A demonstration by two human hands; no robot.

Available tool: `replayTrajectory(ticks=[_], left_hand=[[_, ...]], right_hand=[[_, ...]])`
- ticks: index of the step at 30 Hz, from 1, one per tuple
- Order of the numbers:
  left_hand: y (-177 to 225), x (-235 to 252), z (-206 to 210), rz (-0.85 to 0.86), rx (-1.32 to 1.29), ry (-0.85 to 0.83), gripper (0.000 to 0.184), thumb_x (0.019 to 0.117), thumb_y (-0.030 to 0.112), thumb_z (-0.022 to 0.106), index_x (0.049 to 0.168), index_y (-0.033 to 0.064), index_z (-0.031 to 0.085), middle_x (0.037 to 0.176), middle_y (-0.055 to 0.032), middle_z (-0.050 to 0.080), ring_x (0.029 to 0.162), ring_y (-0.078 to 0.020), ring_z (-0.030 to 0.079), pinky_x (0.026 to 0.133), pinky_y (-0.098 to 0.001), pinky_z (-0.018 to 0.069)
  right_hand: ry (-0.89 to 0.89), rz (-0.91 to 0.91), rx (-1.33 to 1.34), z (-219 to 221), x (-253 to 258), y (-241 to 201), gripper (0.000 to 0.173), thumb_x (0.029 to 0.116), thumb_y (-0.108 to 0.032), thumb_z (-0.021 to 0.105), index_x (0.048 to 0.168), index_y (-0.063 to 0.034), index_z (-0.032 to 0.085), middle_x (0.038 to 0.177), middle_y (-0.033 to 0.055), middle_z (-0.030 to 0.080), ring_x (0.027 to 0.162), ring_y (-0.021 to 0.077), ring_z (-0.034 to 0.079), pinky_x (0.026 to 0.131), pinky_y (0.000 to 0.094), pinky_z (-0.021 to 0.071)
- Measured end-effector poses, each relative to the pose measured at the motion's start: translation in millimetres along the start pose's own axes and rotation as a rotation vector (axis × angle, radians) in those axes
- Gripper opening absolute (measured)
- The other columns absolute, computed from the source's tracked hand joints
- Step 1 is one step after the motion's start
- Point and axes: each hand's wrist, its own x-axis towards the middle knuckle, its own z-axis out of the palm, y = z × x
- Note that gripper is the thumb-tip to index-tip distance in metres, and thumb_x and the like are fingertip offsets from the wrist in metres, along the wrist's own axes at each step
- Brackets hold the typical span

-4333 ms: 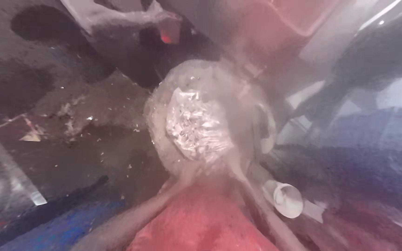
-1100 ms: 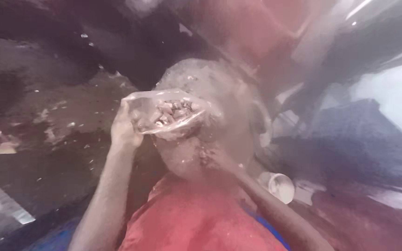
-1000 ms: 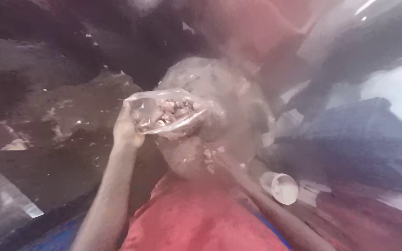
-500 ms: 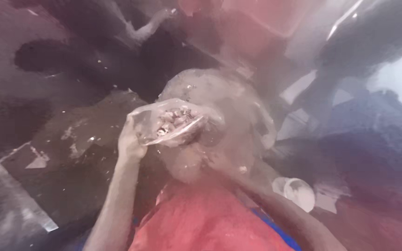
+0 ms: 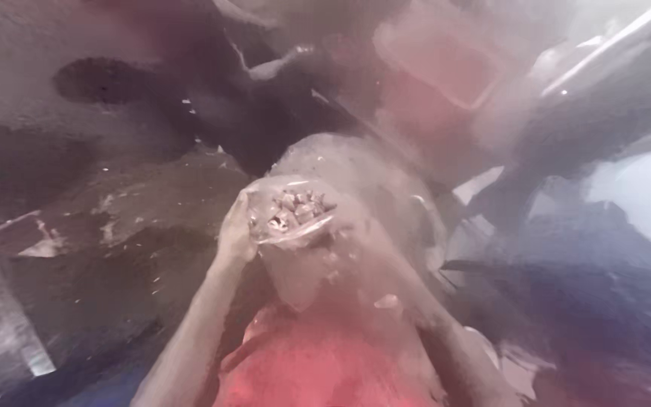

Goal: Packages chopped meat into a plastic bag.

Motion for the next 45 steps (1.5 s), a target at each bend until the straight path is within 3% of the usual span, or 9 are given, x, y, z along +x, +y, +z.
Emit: replayTrajectory(ticks=[7,10,15,20,26,30,36,41,45], left_hand=[[-3,10,-3,0.006,-0.016,-0.091,0.044,0.1101,0.050,0.031,0.113,0.0207,0.063,0.065,0.0045,0.058,0.050,-0.0064,0.052,0.046,-0.0237,0.0469],[-5,11,-21,0.019,-0.022,-0.035,0.043,0.1105,0.048,0.032,0.129,0.0210,0.059,0.083,0.0022,0.066,0.067,-0.0088,0.064,0.060,-0.0284,0.0567],[-13,17,-24,-0.006,-0.051,-0.073,0.047,0.1087,0.056,0.030,0.118,0.0231,0.063,0.081,0.0052,0.064,0.067,-0.0078,0.061,0.063,-0.0298,0.0563],[-23,27,-35,0.057,0.011,-0.184,0.048,0.1103,0.053,0.023,0.122,0.0249,0.060,0.090,0.0056,0.067,0.073,-0.0078,0.064,0.068,-0.0301,0.0577],[-48,51,-67,0.019,-0.042,-0.179,0.043,0.1103,0.050,0.031,0.113,0.0200,0.061,0.082,0.0045,0.063,0.069,-0.0088,0.060,0.068,-0.0321,0.0564],[-46,49,-61,0.017,0.006,-0.197,0.050,0.1098,0.053,0.028,0.130,0.0184,0.058,0.105,-0.0013,0.070,0.092,-0.0150,0.068,0.084,-0.0415,0.0596],[-20,18,-25,0.094,0.088,-0.263,0.050,0.1098,0.054,0.023,0.123,0.0241,0.060,0.084,0.0054,0.065,0.064,-0.0057,0.058,0.061,-0.0265,0.0543],[-17,-3,-20,0.106,0.083,-0.177,0.049,0.1113,0.049,0.023,0.136,0.0218,0.056,0.099,0.0006,0.072,0.080,-0.0108,0.069,0.072,-0.0332,0.0609],[-13,-11,-13,0.038,0.103,-0.008,0.050,0.1116,0.048,0.027,0.142,0.0161,0.052,0.103,-0.0041,0.074,0.082,-0.0140,0.072,0.071,-0.0348,0.0615]], right_hand=[[-0.190,-0.330,-0.195,39,58,-21,0.047,0.0928,-0.019,0.075,0.137,-0.0069,0.061,0.130,0.0116,0.064,0.113,0.0199,0.064,0.099,0.0405,0.0555],[-0.172,-0.204,-0.563,36,46,31,0.031,0.0981,-0.027,0.067,0.124,-0.0102,0.070,0.121,0.0094,0.070,0.110,0.0201,0.067,0.098,0.0426,0.0553],[-0.301,-0.072,-1.122,60,-12,183,0.067,0.0912,-0.059,0.063,0.146,-0.0210,0.056,0.155,0.0134,0.048,0.148,0.0374,0.036,0.121,0.0625,0.0241],[-0.116,-0.252,-1.005,31,-92,218,0.020,0.0987,-0.021,0.064,0.117,-0.0194,0.072,0.128,0.0080,0.068,0.129,0.0316,0.058,0.112,0.0561,0.0432],[-0.023,-0.090,-0.990,-24,-179,241,0.048,0.1002,-0.058,0.053,0.141,-0.0349,0.060,0.154,0.0015,0.051,0.148,0.0250,0.040,0.121,0.0570,0.0298],[-0.011,-0.066,-1.012,-17,-148,236,0.055,0.1020,-0.057,0.049,0.155,-0.0434,0.040,0.166,-0.0041,0.034,0.152,0.0254,0.034,0.118,0.0589,0.0338],[0.226,-0.240,-1.063,-14,-93,249,0.024,0.1005,-0.025,0.056,0.118,-0.0197,0.073,0.112,0.0093,0.071,0.103,0.0268,0.070,0.084,0.0446,0.0603],[0.243,0.129,-0.520,-36,-70,208,0.029,0.1001,-0.021,0.057,0.125,-0.0099,0.069,0.126,0.0113,0.068,0.117,0.0202,0.065,0.103,0.0373,0.0523],[0.238,-0.108,-0.361,-19,-33,101,0.029,0.1000,-0.027,0.063,0.119,-0.0080,0.071,0.120,0.0082,0.068,0.109,0.0130,0.065,0.097,0.0305,0.0547]])
